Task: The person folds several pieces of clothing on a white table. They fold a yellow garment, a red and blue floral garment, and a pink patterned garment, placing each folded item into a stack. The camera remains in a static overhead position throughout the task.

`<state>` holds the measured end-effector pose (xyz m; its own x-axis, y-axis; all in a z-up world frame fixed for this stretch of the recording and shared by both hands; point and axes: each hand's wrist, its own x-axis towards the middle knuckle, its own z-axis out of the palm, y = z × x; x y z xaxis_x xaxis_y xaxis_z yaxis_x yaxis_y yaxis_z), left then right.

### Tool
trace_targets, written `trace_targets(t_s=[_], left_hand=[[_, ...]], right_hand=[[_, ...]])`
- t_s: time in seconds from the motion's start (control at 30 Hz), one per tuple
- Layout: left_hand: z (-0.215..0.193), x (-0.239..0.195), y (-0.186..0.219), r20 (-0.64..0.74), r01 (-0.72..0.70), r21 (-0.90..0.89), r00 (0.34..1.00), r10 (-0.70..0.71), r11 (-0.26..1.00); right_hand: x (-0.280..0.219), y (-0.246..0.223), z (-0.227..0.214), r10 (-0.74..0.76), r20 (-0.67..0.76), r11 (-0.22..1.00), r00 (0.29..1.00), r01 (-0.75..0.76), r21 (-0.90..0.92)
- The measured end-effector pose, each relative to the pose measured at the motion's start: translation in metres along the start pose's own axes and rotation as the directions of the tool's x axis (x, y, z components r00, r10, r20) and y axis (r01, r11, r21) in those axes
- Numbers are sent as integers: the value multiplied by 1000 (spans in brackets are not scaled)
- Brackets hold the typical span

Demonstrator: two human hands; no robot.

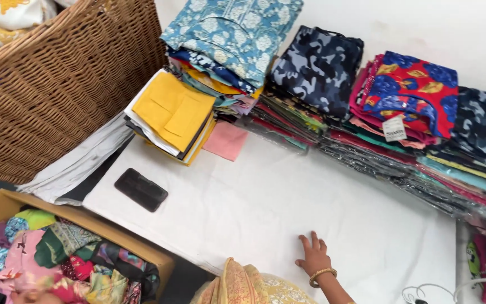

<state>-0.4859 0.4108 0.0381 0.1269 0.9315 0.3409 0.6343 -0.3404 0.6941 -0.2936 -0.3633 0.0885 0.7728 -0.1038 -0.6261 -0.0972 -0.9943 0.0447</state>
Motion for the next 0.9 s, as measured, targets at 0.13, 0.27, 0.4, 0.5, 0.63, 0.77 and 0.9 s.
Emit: trace_targets(t_s=[0.13, 0.27, 0.4, 0.5, 0.63, 0.77, 0.9], left_hand=[[13, 25, 19, -38, 114, -362, 990, -137, 925], [35, 28, 26, -42, 169, -682, 962, -268, 712], [-1, -74, 226, 294, 233, -834, 955, 45, 499], [16, -215, 310, 542, 413, -840, 595, 594, 352], [17, -356, 398, 743, 759, -420, -27, 669, 497], [94, -454, 359, 827, 648, -220, -272, 491, 729], [143, -491, 313, 973, 373, 7, -217, 80, 928]], right_hand=[[-1, 12, 5, -54, 8, 997, 999, 55, -60], [-5, 13, 5, -94, -26, 992, 995, 91, -81], [-9, 18, 1, -85, -28, 994, 996, 83, -75], [17, 40, 16, -129, -56, 989, 990, 132, 61], [13, 66, 8, -319, -82, 426, 944, 220, 878], [-12, 72, -24, -177, -104, -158, 979, 76, 985], [-2, 91, 4, 151, -16, -50, 988, 24, 998]])
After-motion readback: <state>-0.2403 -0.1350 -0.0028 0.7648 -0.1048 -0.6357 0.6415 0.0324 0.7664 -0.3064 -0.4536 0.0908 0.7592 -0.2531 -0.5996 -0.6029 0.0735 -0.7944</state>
